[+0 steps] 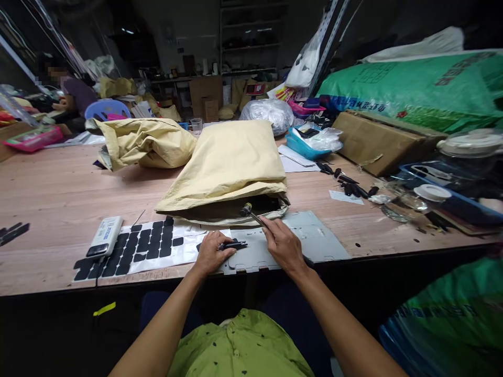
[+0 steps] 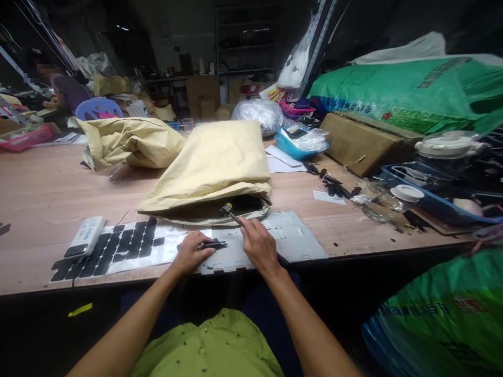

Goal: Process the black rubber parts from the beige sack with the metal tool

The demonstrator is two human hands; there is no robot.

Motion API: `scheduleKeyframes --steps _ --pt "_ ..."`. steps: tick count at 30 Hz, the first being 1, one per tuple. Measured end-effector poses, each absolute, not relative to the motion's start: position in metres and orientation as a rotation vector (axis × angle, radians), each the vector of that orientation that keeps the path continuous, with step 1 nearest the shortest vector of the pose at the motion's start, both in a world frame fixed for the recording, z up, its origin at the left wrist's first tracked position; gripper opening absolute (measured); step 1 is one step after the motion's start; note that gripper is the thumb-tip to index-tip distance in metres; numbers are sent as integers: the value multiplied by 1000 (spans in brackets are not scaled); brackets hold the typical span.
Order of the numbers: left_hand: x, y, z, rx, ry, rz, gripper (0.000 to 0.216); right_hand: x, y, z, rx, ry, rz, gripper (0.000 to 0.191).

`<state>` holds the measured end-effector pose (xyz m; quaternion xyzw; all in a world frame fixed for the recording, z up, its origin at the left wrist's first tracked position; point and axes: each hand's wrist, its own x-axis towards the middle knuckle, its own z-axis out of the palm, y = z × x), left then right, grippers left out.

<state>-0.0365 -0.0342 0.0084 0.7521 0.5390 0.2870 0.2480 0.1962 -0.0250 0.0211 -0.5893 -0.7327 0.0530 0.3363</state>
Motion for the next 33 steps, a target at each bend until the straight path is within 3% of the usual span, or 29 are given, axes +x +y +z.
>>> scheduleKeyframes --steps 5,8,21,33 --pt "-35 -33 7 1991 1496 768 17 177 -78 27 -1359 -1792 640 40" --pt "-34 -32 4 1967 1519 773 14 166 -99 19 -1353 -1780 778 40" --pt "-33 -33 6 1938 1546 771 4 152 -113 13 -1395 -1872 627 42" --pt "-33 -33 4 1949 1546 812 13 168 -108 16 -1482 -1734 737 40"
